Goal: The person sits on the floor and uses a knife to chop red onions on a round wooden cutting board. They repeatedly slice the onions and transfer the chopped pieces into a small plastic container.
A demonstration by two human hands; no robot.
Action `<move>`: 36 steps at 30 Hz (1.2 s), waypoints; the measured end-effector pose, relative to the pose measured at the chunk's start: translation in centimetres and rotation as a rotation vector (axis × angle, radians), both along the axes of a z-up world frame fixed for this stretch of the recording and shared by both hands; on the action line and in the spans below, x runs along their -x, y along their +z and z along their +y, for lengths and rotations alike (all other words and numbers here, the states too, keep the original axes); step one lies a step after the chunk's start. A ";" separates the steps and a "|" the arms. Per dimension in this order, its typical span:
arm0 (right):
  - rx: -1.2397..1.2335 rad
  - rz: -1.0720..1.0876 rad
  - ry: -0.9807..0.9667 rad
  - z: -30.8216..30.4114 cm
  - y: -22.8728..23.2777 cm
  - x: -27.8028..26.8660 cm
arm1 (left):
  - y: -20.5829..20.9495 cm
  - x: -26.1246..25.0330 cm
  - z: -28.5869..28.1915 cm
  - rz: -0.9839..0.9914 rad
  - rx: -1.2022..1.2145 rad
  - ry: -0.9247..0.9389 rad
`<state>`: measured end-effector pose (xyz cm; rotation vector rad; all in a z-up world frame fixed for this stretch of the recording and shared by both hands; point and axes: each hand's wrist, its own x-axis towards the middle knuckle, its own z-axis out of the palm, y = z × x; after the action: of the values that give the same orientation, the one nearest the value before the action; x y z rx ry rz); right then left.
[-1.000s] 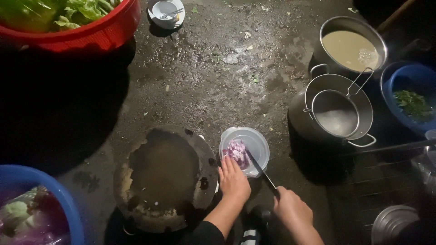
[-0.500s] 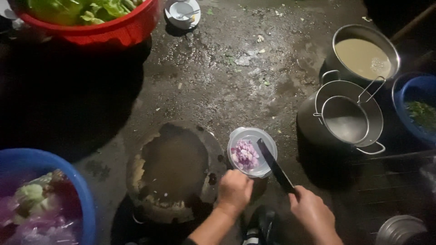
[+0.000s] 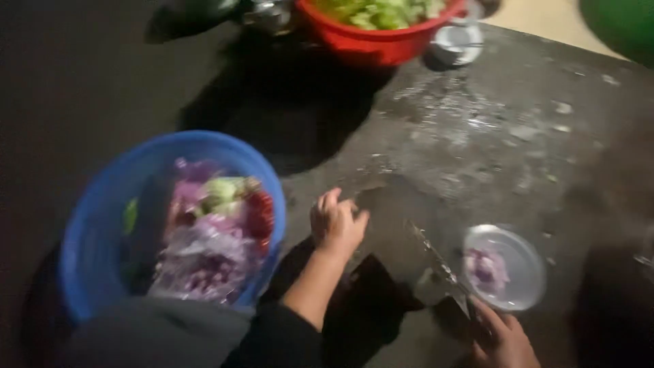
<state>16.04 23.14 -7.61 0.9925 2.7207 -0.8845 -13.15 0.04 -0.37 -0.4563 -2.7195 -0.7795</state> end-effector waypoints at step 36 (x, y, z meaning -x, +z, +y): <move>-0.068 -0.168 0.154 -6.5 1.4 8.0 | -8.3 6.0 -29.0 -1.150 0.437 0.388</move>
<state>8.01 16.64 -6.19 0.8145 2.6568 -0.6565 -19.20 -28.94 -8.67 0.6769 -3.8401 -0.3531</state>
